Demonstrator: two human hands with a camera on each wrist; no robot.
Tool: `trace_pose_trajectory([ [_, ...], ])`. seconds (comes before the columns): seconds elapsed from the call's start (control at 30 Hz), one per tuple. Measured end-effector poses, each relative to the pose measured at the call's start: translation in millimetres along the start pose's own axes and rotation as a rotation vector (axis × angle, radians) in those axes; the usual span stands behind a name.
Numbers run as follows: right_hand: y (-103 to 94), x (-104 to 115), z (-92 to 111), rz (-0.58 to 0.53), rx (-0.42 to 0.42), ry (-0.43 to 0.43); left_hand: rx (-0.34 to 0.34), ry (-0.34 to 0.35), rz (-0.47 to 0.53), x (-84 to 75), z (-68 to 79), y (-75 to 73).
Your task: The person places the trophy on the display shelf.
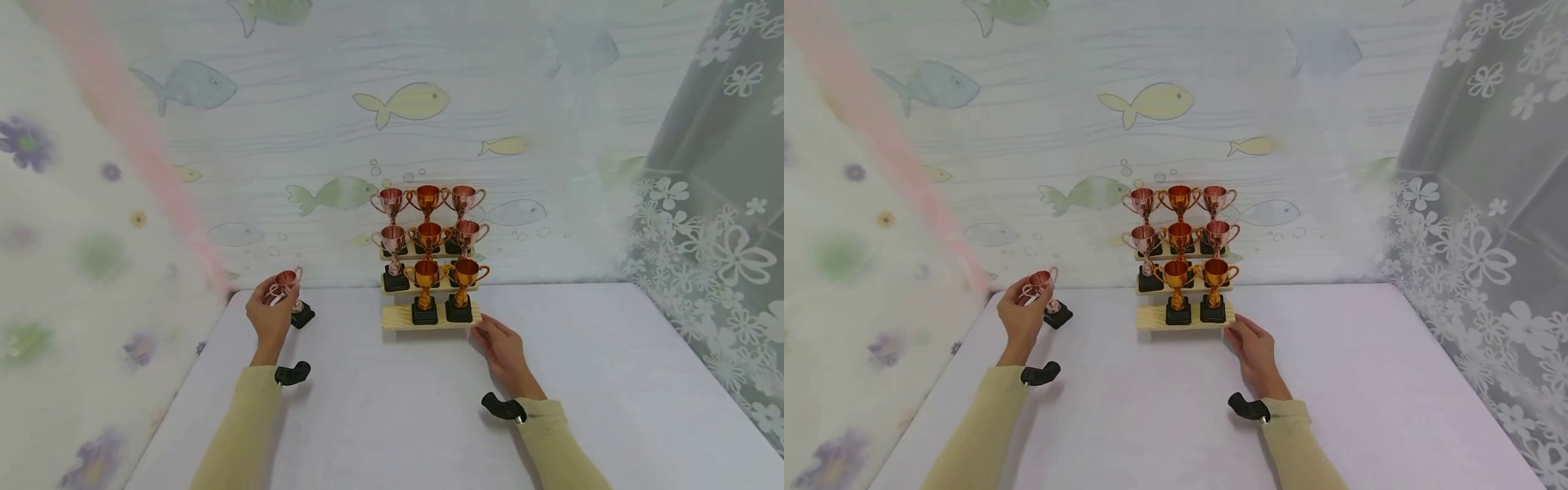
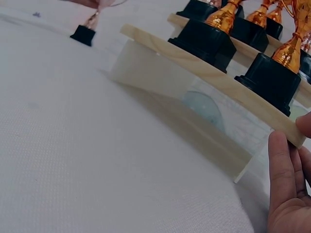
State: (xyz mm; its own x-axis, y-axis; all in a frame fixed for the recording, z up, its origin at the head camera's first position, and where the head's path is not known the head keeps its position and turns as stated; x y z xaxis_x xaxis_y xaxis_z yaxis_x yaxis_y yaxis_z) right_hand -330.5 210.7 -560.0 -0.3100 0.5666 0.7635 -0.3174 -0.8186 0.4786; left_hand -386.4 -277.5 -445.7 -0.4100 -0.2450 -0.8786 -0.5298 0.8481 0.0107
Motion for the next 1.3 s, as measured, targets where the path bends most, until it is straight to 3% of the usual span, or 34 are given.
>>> trace_pose_trajectory([
  [0.23,0.5,-1.3,-2.0,0.001,0.0,0.004,0.007,0.0,0.023,-18.8,3.0,-3.8],
  [0.47,-0.2,-2.6,-2.2,-0.001,0.0,0.013,0.0,-0.006,0.087,-4.6,3.9,-5.5],
  [0.6,0.7,-2.3,-1.6,0.002,0.005,0.012,0.053,0.01,0.096,-12.8,8.4,0.4],
  [0.73,1.0,-1.8,-1.5,-0.007,0.008,0.014,0.159,0.021,0.115,-35.7,19.6,11.7],
  [0.97,-0.4,-1.0,-1.8,0.0,0.0,0.011,0.329,0.062,0.159,-52.5,36.5,39.9],
  [1.17,-0.9,-1.4,-2.4,-0.013,0.0,0.018,0.467,0.107,0.198,-100.6,53.6,72.2],
  [1.3,-1.8,-2.6,-2.7,-0.02,-0.003,0.024,0.528,0.14,0.207,-112.5,59.7,96.4],
])
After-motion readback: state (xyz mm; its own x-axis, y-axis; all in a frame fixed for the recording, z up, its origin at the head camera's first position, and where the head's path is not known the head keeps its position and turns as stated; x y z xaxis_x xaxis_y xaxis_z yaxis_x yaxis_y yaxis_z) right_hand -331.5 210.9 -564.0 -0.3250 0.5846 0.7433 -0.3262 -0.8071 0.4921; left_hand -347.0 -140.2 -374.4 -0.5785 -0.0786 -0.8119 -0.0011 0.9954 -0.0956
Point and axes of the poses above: each hand's wrist, its own z-axis away from the middle knuckle, its own y-axis out of the palm, x = y × z, the point moved 10 cm from there along -z, towards the middle knuckle, and after that the axes turned 7 degrees about y, right-handed, at the moved point
